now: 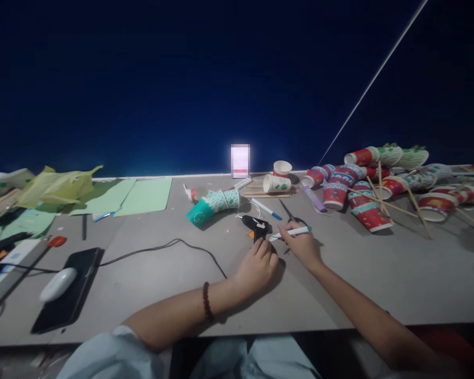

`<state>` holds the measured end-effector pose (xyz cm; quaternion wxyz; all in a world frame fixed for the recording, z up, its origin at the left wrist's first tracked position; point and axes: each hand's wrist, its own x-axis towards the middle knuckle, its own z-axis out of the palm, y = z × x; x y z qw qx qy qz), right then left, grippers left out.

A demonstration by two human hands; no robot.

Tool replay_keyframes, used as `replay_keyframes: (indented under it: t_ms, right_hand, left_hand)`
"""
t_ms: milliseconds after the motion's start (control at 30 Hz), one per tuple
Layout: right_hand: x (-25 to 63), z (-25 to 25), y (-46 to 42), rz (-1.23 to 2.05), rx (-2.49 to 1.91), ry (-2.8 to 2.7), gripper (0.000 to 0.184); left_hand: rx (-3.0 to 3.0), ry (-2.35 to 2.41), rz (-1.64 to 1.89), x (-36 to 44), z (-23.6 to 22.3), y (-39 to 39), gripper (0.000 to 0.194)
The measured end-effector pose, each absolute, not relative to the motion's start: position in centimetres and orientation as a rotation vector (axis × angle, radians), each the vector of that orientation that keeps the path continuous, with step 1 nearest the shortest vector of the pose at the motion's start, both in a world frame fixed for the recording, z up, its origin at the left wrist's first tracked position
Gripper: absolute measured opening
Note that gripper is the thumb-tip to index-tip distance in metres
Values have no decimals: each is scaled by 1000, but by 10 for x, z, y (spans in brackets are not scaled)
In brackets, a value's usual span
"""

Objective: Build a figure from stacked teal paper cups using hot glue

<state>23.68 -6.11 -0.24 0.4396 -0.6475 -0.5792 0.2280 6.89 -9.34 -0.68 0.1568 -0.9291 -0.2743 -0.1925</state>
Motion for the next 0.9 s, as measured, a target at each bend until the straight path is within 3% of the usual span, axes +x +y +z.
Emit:
replay_keyframes:
  t_ms: [900]
  right_hand:
    - [239, -4, -62, 516, -1665, -1433, 34]
  left_hand:
    - [-2720, -801, -482, 68, -8, -94, 11]
